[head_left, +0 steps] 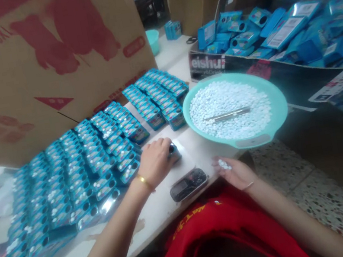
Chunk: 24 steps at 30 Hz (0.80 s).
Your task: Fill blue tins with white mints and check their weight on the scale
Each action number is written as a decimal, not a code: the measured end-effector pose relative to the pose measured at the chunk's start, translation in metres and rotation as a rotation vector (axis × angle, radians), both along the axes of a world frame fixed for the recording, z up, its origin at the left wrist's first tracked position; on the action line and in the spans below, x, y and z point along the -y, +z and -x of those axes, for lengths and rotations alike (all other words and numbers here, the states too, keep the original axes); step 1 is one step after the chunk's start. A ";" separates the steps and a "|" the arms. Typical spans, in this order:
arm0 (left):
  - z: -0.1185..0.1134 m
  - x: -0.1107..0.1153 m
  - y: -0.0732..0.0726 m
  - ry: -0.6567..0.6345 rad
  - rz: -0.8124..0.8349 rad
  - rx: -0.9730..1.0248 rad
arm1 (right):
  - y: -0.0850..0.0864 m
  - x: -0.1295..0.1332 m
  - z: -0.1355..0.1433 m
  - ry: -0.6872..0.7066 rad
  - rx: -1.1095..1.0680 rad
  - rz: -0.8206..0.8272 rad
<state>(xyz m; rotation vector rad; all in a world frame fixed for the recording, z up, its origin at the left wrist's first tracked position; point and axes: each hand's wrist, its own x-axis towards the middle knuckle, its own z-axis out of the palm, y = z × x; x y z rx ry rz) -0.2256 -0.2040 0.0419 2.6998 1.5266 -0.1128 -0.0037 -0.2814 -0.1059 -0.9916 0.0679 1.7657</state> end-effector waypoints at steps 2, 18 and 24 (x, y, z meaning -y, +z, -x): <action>0.012 0.003 0.006 0.010 -0.055 0.146 | 0.007 0.004 -0.002 -0.003 -0.011 0.029; 0.075 0.048 -0.052 0.461 -0.079 0.856 | 0.029 0.011 0.014 0.018 0.009 0.065; 0.062 0.048 -0.063 0.407 -0.079 0.915 | 0.039 0.009 0.024 0.048 -0.035 0.022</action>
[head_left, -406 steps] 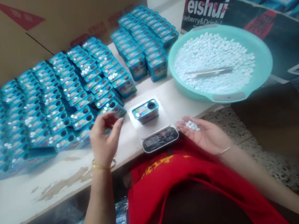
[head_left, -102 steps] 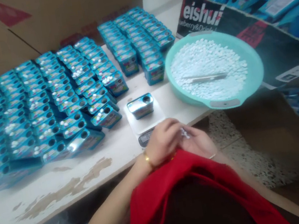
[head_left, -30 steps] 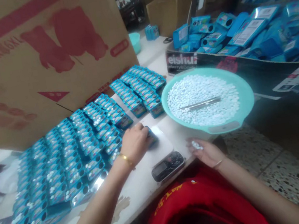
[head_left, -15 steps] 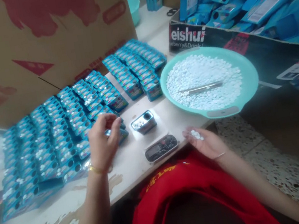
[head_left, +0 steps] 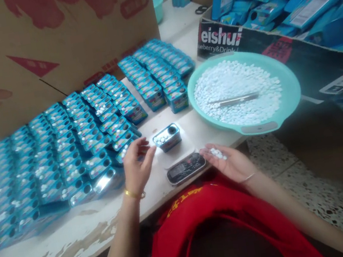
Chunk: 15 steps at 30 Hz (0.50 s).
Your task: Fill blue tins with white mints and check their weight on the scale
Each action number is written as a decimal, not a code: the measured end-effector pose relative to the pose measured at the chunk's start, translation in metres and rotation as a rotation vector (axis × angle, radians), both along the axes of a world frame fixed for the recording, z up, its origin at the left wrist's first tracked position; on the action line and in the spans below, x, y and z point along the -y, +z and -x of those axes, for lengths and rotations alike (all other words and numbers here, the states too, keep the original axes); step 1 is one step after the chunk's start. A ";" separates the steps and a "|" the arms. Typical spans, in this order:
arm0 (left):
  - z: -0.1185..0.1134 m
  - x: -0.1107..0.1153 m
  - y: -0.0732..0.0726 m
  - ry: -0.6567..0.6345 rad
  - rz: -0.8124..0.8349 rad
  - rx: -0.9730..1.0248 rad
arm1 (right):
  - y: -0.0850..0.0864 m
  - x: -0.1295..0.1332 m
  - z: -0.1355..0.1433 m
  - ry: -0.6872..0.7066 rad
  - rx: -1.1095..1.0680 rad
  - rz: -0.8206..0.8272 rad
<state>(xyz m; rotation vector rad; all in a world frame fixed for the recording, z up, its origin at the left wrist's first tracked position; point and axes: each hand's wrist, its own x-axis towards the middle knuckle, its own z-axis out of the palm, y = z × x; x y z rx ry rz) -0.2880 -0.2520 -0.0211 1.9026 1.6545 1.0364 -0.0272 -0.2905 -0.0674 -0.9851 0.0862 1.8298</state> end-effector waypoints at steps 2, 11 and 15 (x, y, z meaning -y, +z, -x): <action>-0.004 -0.001 -0.005 -0.032 -0.011 -0.004 | 0.004 -0.001 0.004 0.004 -0.003 -0.008; -0.018 0.007 -0.010 0.021 -0.325 -0.271 | 0.015 -0.010 0.026 0.063 -0.007 -0.062; -0.012 -0.003 0.005 -0.079 -0.292 -0.355 | 0.014 -0.011 0.033 0.094 -0.014 -0.064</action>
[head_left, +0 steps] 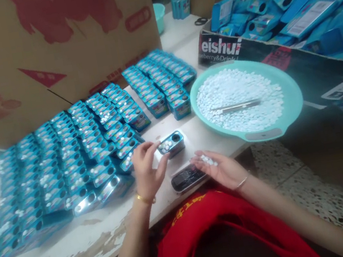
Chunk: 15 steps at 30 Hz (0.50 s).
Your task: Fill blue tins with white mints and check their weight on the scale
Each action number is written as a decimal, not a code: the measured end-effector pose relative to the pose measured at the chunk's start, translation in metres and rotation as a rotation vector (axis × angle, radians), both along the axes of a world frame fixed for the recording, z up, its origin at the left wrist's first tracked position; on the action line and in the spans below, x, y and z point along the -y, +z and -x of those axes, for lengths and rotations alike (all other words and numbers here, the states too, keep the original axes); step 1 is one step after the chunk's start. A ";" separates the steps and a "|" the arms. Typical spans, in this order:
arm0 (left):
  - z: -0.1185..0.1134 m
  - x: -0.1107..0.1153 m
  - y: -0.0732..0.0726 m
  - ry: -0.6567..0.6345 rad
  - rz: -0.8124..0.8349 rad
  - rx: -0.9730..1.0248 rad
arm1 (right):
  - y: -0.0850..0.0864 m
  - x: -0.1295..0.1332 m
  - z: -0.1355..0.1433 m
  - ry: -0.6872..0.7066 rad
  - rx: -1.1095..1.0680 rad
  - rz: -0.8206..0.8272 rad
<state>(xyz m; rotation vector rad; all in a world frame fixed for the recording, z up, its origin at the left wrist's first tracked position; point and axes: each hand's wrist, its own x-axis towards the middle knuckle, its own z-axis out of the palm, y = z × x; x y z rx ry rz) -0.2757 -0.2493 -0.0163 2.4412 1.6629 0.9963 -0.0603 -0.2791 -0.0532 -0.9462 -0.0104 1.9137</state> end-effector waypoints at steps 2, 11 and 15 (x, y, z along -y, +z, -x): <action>0.004 -0.009 0.011 -0.108 0.089 -0.104 | 0.000 -0.001 0.004 0.015 -0.002 -0.016; 0.009 -0.037 0.043 -0.405 0.391 -0.233 | 0.006 -0.014 0.041 0.203 -0.190 -0.002; 0.012 -0.045 0.049 -0.467 0.457 -0.221 | 0.007 -0.023 0.056 0.190 -0.257 -0.004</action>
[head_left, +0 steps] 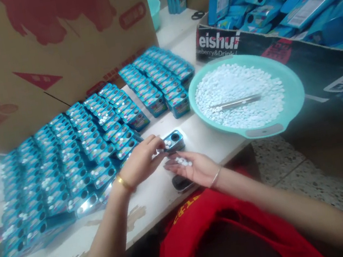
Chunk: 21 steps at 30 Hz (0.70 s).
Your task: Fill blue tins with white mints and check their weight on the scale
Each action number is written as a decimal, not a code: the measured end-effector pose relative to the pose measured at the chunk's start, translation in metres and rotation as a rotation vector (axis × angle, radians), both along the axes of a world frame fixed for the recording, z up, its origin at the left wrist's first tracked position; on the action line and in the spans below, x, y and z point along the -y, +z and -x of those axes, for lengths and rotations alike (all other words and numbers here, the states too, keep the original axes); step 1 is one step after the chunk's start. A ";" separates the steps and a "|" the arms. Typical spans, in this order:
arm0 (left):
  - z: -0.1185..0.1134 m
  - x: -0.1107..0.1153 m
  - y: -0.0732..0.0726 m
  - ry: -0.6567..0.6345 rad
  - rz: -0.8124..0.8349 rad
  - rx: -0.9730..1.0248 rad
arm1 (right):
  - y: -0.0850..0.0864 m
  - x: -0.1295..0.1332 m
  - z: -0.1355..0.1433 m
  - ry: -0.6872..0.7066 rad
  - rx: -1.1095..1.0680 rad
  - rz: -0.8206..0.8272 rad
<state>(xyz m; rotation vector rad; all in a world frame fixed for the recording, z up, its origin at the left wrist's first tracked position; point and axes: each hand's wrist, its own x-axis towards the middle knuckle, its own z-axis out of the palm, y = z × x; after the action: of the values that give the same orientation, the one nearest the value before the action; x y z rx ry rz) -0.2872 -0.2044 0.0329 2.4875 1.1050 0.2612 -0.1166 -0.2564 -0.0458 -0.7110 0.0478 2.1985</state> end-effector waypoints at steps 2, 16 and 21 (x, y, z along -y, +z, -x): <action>-0.001 0.001 0.006 -0.004 -0.001 0.043 | 0.001 -0.002 0.004 -0.009 -0.010 0.019; 0.012 0.032 0.014 0.452 -0.315 0.331 | -0.020 0.013 -0.080 -0.203 0.223 0.101; 0.024 0.029 -0.006 0.542 -0.292 0.344 | -0.046 0.015 -0.111 -0.340 0.396 0.159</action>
<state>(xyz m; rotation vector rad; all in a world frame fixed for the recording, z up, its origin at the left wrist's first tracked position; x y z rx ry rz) -0.3113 -0.2332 0.0271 2.1951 1.6528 1.0265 -0.0056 -0.2709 -0.0920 -1.1283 0.1314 1.7145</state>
